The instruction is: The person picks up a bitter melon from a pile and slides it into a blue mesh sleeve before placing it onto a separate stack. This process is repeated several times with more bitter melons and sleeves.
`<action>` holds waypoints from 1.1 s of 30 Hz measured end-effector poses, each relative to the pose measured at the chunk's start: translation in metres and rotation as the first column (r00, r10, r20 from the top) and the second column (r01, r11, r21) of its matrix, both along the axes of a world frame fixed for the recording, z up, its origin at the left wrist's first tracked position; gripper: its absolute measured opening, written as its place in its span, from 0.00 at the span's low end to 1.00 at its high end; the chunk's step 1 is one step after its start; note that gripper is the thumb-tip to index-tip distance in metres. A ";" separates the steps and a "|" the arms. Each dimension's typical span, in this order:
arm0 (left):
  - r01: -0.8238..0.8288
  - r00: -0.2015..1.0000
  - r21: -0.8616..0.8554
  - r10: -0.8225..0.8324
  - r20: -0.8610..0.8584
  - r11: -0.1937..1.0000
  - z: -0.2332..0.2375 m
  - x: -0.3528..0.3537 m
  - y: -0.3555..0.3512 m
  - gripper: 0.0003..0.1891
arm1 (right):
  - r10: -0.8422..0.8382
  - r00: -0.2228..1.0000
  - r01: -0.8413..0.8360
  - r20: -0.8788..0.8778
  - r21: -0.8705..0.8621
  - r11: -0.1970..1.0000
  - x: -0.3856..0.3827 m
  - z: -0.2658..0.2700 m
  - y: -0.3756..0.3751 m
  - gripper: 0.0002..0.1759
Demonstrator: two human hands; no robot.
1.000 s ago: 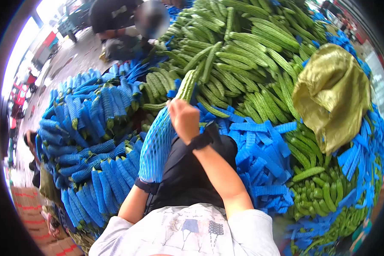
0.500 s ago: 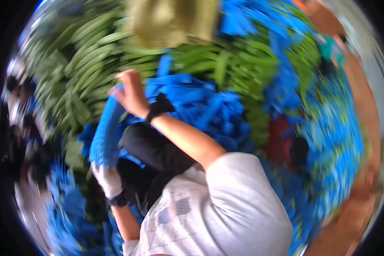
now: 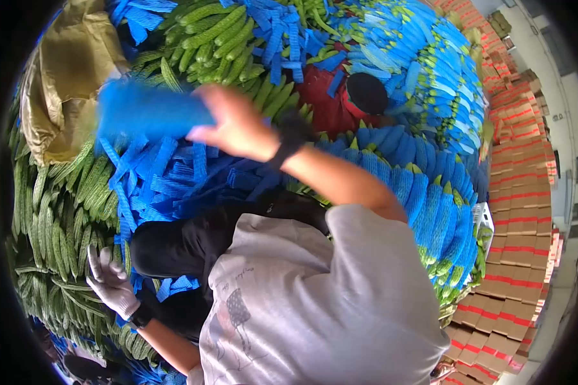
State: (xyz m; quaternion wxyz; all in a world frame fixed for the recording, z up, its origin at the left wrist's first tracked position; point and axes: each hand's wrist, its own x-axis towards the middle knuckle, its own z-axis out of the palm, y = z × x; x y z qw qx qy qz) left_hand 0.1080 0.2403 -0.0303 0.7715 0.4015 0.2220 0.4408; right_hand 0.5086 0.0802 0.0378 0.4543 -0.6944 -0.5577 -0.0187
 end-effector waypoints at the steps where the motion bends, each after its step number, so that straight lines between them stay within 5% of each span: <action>1: -0.017 1.000 -0.007 0.017 -0.007 1.000 -0.026 -0.013 0.015 0.37 | -0.211 0.976 0.204 -0.050 -0.117 0.972 0.025 0.018 -0.029 0.30; 2: -0.048 0.998 -0.033 0.049 0.037 0.998 -0.050 -0.022 0.023 0.34 | -0.274 0.940 0.233 -0.202 -0.204 0.951 0.056 0.027 -0.061 0.28; 4: -0.458 0.885 -0.180 0.428 -0.183 0.870 -0.084 -0.028 0.034 0.30 | -0.247 0.742 0.276 -0.623 -0.052 0.960 0.108 0.025 -0.133 0.22; 5: -0.417 0.908 -0.174 0.403 -0.112 0.892 -0.084 -0.031 0.038 0.28 | -0.332 0.624 0.375 -0.708 -0.101 0.922 0.112 0.041 -0.168 0.20; 6: -0.128 0.983 -0.142 0.145 0.114 0.982 -0.114 -0.062 0.058 0.26 | -0.413 0.431 0.451 -0.802 -0.204 0.869 0.126 0.043 -0.208 0.18; 8: -0.235 0.971 -0.111 0.230 -0.058 0.966 -0.124 -0.054 0.065 0.25 | -0.475 0.273 0.573 -0.836 -0.256 0.779 0.135 0.038 -0.284 0.14; 9: -0.267 0.946 0.034 0.268 -0.180 0.963 -0.141 -0.057 0.075 0.24 | -0.492 0.252 0.634 -0.833 -0.241 0.734 0.129 0.028 -0.312 0.15; 10: -0.304 0.943 0.007 0.302 -0.142 0.953 -0.143 -0.042 0.077 0.24 | -0.507 0.227 0.697 -0.832 -0.224 0.681 0.119 0.016 -0.340 0.16; 11: -0.340 0.936 -0.019 0.336 -0.104 0.940 -0.144 -0.027 0.079 0.23 | -0.561 0.284 0.730 -0.777 -0.204 0.652 0.102 0.001 -0.357 0.18; 12: -0.235 0.953 0.149 0.258 -0.159 0.961 -0.166 -0.031 0.092 0.24 | -0.612 0.333 0.757 -0.717 -0.183 0.627 0.084 -0.014 -0.369 0.20; 14: -0.184 0.980 -0.299 0.197 0.012 0.936 -0.155 -0.015 0.093 0.26 | -0.696 0.185 0.781 -0.693 -0.326 0.532 0.054 -0.044 -0.384 0.24; 17: -0.065 0.991 -0.243 0.034 -0.129 0.968 -0.196 -0.007 0.114 0.28 | -0.715 0.115 0.871 -0.689 -0.277 0.407 0.017 -0.068 -0.397 0.27; 18: -0.143 0.985 -0.375 0.096 -0.143 0.916 -0.164 0.016 0.087 0.28 | -0.742 0.070 0.893 -0.667 -0.289 0.344 0.016 -0.076 -0.414 0.29; 20: -0.216 0.951 -0.422 0.092 -0.294 0.880 -0.187 0.016 0.102 0.29 | -0.784 -0.024 0.924 -0.620 -0.312 0.219 0.012 -0.080 -0.459 0.32; 21: -0.214 0.941 -0.428 0.068 -0.331 0.878 -0.180 0.019 0.094 0.29 | -0.885 -0.020 0.939 -0.464 -0.312 0.143 0.009 -0.071 -0.484 0.41; 22: -0.197 0.925 -0.350 0.055 -0.376 0.916 -0.185 0.019 0.096 0.29 | -0.975 -0.167 0.927 -0.145 -0.359 -0.105 0.016 -0.080 -0.528 0.47; 24: -0.164 0.881 -0.195 0.055 -0.471 0.967 -0.198 0.008 0.097 0.28 | -0.945 -0.191 0.871 0.264 -0.399 -0.287 -0.001 -0.035 -0.572 0.49; 28: -0.278 0.898 -0.385 0.096 -0.430 0.880 -0.177 0.008 0.083 0.32 | -0.868 -0.181 0.769 0.463 -0.484 -0.418 -0.010 -0.015 -0.658 0.50; 30: -0.269 0.898 -0.368 0.094 -0.430 0.890 -0.180 0.000 0.087 0.32 | -0.872 -0.048 0.634 0.488 -0.659 -0.404 -0.008 -0.041 -0.681 0.51; 32: -0.205 0.833 -0.094 0.124 -0.539 0.974 -0.193 -0.010 0.084 0.29 | -0.856 0.101 0.628 0.507 -0.700 -0.340 0.003 -0.098 -0.715 0.54; 33: -0.108 0.852 -0.066 0.058 -0.521 0.992 -0.200 -0.018 0.089 0.25 | -0.897 0.112 0.595 0.428 -0.752 -0.284 0.002 -0.089 -0.696 0.48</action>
